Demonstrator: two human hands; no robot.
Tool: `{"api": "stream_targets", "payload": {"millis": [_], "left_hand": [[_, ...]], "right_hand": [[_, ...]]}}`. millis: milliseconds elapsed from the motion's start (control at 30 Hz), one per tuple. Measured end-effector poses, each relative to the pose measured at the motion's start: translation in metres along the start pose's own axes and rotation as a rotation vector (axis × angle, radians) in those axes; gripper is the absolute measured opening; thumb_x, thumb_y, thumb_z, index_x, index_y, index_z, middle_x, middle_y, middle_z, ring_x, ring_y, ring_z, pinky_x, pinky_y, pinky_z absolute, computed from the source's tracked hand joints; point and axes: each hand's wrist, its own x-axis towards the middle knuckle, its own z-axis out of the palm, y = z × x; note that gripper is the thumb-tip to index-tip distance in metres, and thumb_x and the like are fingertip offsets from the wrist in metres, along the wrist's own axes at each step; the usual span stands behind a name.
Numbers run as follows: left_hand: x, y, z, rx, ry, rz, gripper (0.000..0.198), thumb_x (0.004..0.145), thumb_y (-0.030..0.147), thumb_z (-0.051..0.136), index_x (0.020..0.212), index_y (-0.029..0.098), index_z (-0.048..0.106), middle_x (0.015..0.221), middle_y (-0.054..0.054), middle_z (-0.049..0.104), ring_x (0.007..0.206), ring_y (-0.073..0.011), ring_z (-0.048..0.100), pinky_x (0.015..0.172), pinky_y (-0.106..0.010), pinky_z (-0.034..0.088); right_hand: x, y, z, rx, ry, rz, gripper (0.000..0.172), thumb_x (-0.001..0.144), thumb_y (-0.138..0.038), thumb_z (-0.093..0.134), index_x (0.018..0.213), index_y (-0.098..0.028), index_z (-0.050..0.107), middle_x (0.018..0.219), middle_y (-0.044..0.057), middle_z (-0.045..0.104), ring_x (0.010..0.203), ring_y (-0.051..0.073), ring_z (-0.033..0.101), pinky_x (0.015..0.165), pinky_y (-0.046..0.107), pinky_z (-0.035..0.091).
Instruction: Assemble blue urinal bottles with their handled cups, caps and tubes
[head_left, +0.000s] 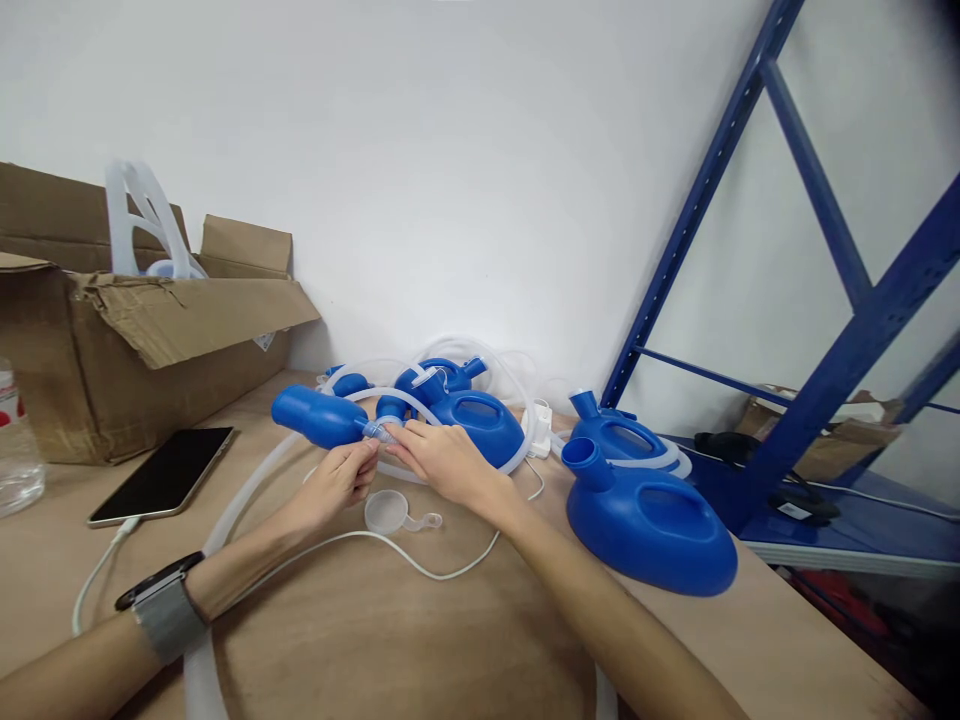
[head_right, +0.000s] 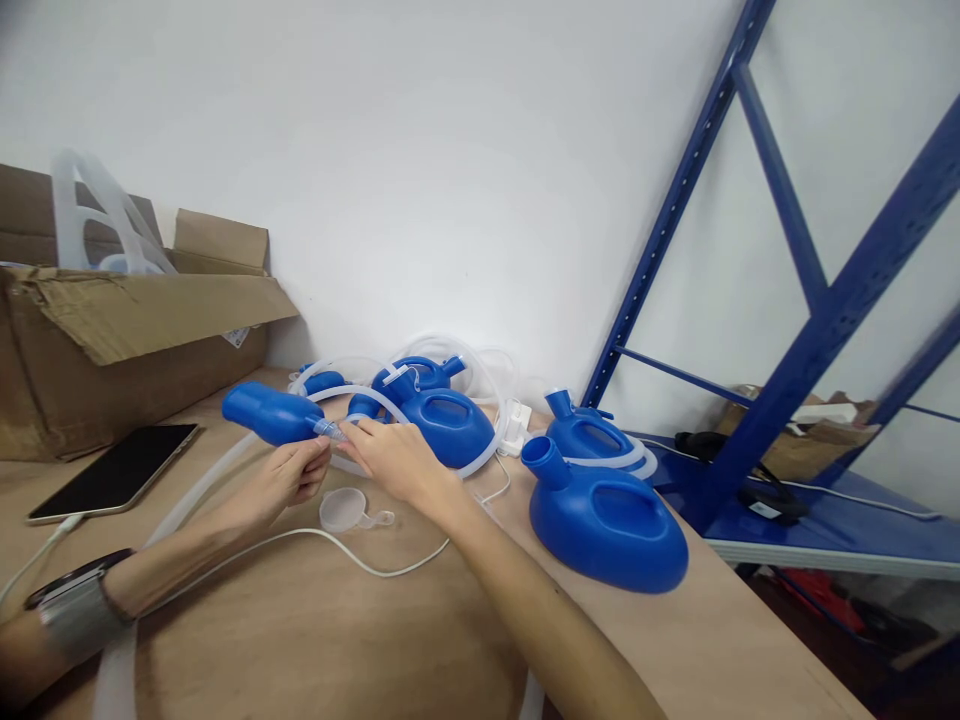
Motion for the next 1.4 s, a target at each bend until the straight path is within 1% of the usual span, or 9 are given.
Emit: {"api": "stream_targets", "payload": {"millis": [167,367,567,767,900,1000,1100,1233,1400], "left_hand": [[-0.003,0.004,0.007,-0.034,-0.028,-0.035,0.054,0.076,0.065,0.063,0.061,0.025,0.030,0.059,0.009,0.020,0.052,-0.0087,0.015,0.048,-0.026,0.016],[-0.001,-0.004,0.010,-0.104,-0.055,-0.083,0.057,0.073,0.064,0.066,0.060,0.025,0.027,0.056,0.010,0.020,0.048,-0.0064,0.013,0.045,-0.023,0.013],[-0.002,-0.006,0.011,-0.145,-0.021,-0.113,0.057,0.075,0.062,0.065,0.058,0.025,0.026,0.053,0.010,0.020,0.046,-0.0055,0.012,0.044,-0.023,0.011],[-0.004,-0.002,0.015,-0.168,0.027,-0.188,0.052,0.079,0.058,0.061,0.058,0.024,0.027,0.051,0.010,0.021,0.043,-0.0049,0.011,0.042,-0.021,0.011],[-0.002,-0.003,0.013,-0.204,0.046,-0.212,0.049,0.083,0.054,0.059,0.061,0.024,0.028,0.053,0.010,0.020,0.043,-0.0048,0.011,0.042,-0.021,0.008],[-0.001,-0.004,0.011,-0.225,0.042,-0.209,0.048,0.084,0.052,0.059,0.062,0.024,0.027,0.054,0.010,0.020,0.043,-0.0051,0.011,0.042,-0.021,0.007],[-0.003,-0.001,0.011,-0.207,0.026,-0.233,0.050,0.084,0.054,0.059,0.062,0.024,0.027,0.055,0.011,0.019,0.043,-0.0049,0.010,0.041,-0.020,0.007],[-0.006,0.003,0.013,-0.209,0.012,-0.251,0.050,0.082,0.055,0.060,0.060,0.023,0.028,0.054,0.010,0.020,0.043,-0.0046,0.009,0.041,-0.020,0.005],[-0.007,0.003,0.015,-0.241,-0.011,-0.311,0.046,0.081,0.051,0.058,0.060,0.023,0.028,0.051,0.010,0.020,0.042,-0.0046,0.007,0.041,-0.020,0.003]], "right_hand": [[0.001,0.001,0.012,-0.177,0.035,-0.038,0.041,0.111,-0.038,0.039,0.141,-0.014,0.052,0.101,0.011,0.074,0.086,0.021,0.074,0.060,0.026,0.046],[0.001,0.001,0.022,-0.200,0.062,-0.053,0.028,0.111,-0.029,0.040,0.116,-0.011,0.062,0.089,0.010,0.074,0.083,0.020,0.075,0.056,0.025,0.043],[0.001,-0.001,0.021,-0.210,0.028,-0.053,0.034,0.112,-0.034,0.036,0.108,-0.013,0.062,0.089,0.010,0.074,0.080,0.020,0.074,0.055,0.026,0.042],[-0.001,0.000,0.022,-0.263,0.030,-0.071,0.032,0.111,-0.022,0.032,0.127,-0.011,0.057,0.094,0.010,0.074,0.082,0.018,0.072,0.058,0.026,0.044],[-0.001,0.000,0.022,-0.270,0.096,-0.060,0.035,0.111,-0.030,0.037,0.136,-0.012,0.054,0.094,0.010,0.074,0.083,0.019,0.071,0.059,0.028,0.041],[-0.001,0.001,0.020,-0.252,0.150,-0.072,0.033,0.111,-0.033,0.036,0.120,-0.016,0.063,0.096,0.009,0.074,0.085,0.018,0.069,0.059,0.028,0.037],[-0.002,0.002,0.020,-0.204,0.165,-0.105,0.033,0.111,-0.026,0.035,0.099,-0.017,0.065,0.087,0.007,0.071,0.079,0.017,0.066,0.060,0.028,0.035],[-0.002,0.004,0.025,-0.160,0.176,-0.135,0.029,0.110,-0.023,0.038,0.097,-0.017,0.063,0.081,0.006,0.069,0.075,0.017,0.065,0.059,0.029,0.033],[-0.002,0.004,0.035,-0.156,0.177,-0.118,0.030,0.109,-0.021,0.037,0.100,-0.015,0.065,0.087,0.008,0.073,0.077,0.018,0.068,0.059,0.029,0.036]]}}
